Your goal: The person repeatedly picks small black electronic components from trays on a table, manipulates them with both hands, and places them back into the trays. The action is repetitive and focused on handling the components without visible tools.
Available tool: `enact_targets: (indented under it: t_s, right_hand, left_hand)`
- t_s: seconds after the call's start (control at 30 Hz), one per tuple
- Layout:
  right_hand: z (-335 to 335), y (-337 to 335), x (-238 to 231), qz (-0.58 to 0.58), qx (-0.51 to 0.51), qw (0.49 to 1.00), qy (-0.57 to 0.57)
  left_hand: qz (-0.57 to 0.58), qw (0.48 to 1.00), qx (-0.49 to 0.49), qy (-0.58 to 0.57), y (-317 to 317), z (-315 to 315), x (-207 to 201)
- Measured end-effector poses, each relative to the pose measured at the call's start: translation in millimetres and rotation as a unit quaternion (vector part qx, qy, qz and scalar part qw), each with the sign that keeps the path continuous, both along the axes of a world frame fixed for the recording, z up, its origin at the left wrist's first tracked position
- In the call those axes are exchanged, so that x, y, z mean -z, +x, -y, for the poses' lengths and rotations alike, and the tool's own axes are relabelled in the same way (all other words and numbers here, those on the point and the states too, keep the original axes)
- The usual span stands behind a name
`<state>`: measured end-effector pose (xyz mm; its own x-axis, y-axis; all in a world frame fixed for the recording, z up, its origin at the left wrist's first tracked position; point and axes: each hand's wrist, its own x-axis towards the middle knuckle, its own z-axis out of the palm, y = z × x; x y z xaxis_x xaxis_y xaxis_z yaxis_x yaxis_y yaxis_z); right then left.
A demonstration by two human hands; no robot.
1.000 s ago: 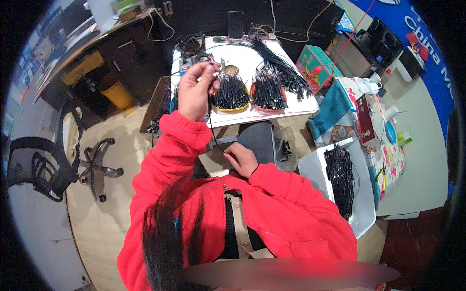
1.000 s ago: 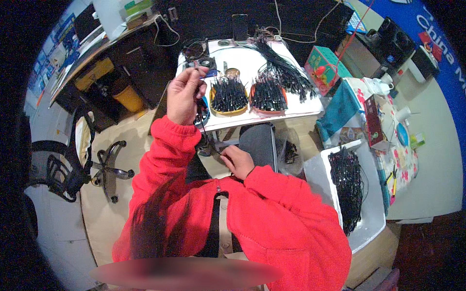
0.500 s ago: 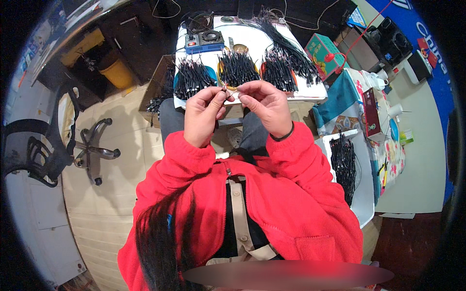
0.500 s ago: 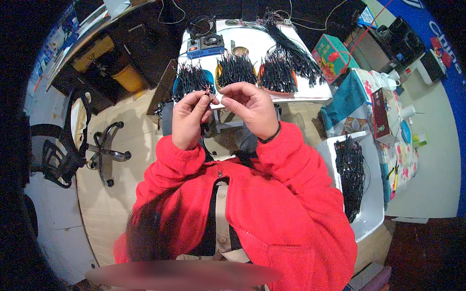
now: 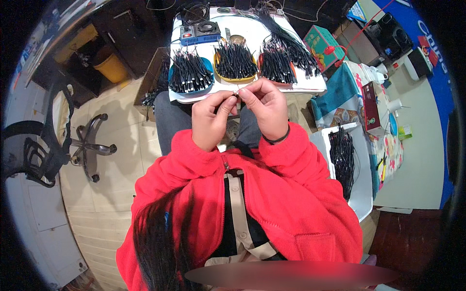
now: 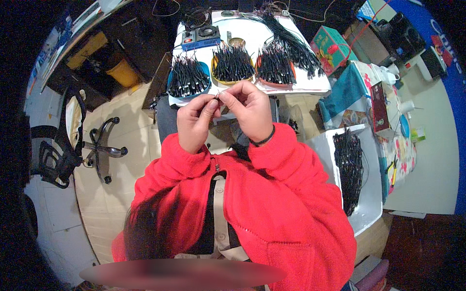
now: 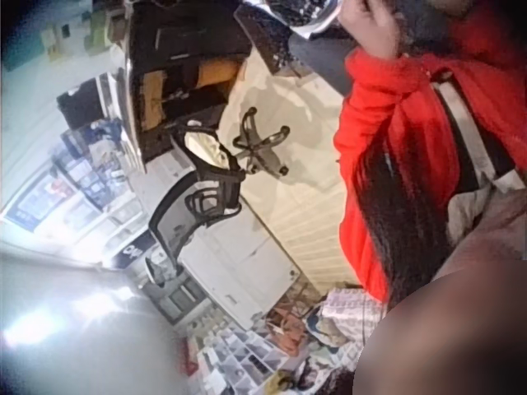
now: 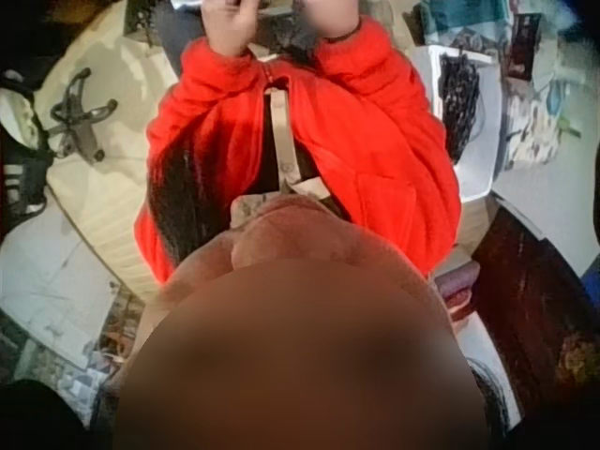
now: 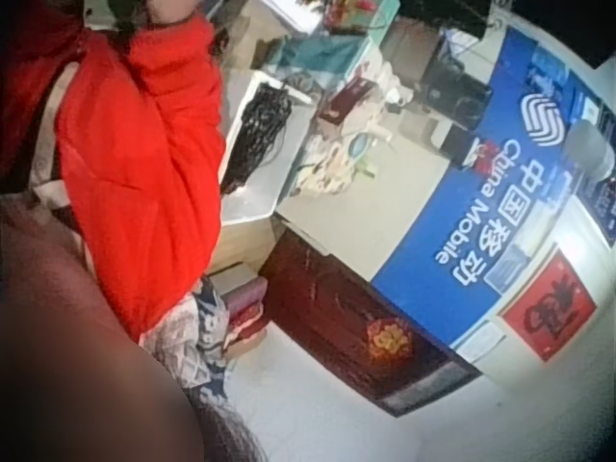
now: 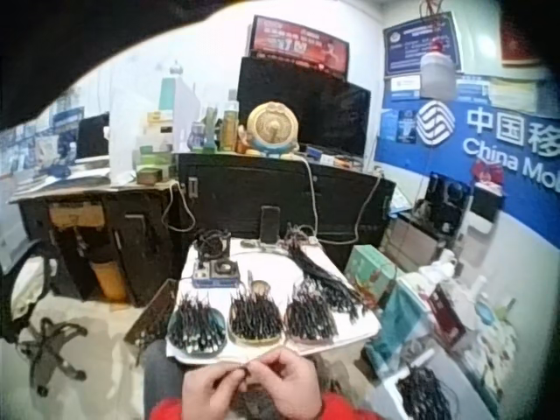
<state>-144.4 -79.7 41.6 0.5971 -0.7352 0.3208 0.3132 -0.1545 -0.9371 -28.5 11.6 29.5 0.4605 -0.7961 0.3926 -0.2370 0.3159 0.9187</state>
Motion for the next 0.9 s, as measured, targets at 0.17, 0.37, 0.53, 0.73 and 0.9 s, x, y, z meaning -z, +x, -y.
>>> enact_targets:
  t_s: [0.17, 0.37, 0.53, 0.73, 0.9]
  right_hand:
    - [-3, -3, 14, 0.1, -0.132, 0.961, 0.222]
    - [-13, -3, 20, 0.129, -0.11, 0.964, 0.207]
    - [-15, -5, 15, 0.097, -0.061, 0.984, 0.139]
    - [-13, -8, 14, 0.068, -0.042, 0.994, 0.077]
    - [-15, -8, 21, 0.126, -0.203, 0.918, 0.318]
  left_hand:
    - [-0.355, 0.908, 0.223, 0.024, 3, -2, 3]
    - [-0.423, 0.862, 0.28, 0.018, 4, -6, 3]
    - [-0.4, 0.879, 0.258, 0.024, 4, -7, 2]
    - [-0.368, 0.896, 0.245, 0.029, 2, -8, 4]
    - [-0.381, 0.888, 0.256, 0.021, 3, -9, 8]
